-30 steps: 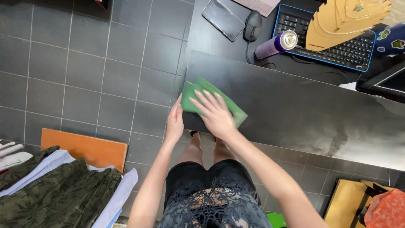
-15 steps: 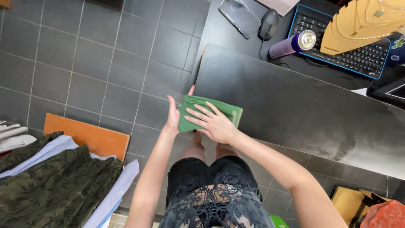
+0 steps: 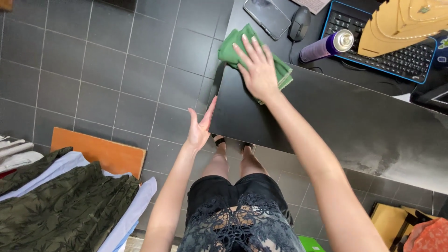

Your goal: The person clears a desk by moving a water bottle and a cardboard jewelry display aside, then sprays a cleaning agent and wipes the black desk surface with a green cloth. The person folds the cloth and continues wiping the desk until the surface appears clean.

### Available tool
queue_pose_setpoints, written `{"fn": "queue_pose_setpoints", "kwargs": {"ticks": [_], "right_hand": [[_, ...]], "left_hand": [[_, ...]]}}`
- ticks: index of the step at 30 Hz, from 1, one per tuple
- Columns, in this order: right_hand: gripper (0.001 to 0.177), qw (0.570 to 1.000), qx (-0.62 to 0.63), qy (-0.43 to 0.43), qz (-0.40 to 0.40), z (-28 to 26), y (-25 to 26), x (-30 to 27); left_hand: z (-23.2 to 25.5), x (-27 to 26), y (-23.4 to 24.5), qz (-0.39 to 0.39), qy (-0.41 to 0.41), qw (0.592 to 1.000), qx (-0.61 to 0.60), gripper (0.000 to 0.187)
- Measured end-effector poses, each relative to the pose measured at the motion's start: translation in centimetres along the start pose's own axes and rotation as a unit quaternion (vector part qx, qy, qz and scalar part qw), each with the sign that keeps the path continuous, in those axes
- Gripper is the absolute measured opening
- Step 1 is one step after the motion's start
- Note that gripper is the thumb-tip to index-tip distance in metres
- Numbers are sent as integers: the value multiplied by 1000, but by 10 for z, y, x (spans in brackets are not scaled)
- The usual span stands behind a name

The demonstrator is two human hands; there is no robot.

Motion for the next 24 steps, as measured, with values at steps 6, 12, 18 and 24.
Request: {"fn": "queue_pose_setpoints", "kwargs": {"ticks": [6, 12, 18, 24], "right_hand": [[59, 998, 13, 59, 19, -74, 1, -58], [57, 984, 87, 135, -72, -115, 15, -157], [51, 995, 89, 32, -8, -79, 5, -110], [55, 995, -16, -93, 39, -34, -17, -27]], "left_hand": [[-20, 9, 16, 85, 19, 996, -24, 113], [-19, 14, 32, 49, -47, 998, 10, 103], [-120, 26, 193, 152, -65, 980, 109, 77], [-17, 13, 7, 160, -172, 902, 362, 56]]}}
Point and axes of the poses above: each hand's wrist, its own x-axis towards the middle knuckle, its own y-axis out of the back of the hand, z = x × y, the point moved 3 cm from there along x, towards the middle knuckle, and after that the axes turned 10 degrees about -x, right-handed, at the moved point
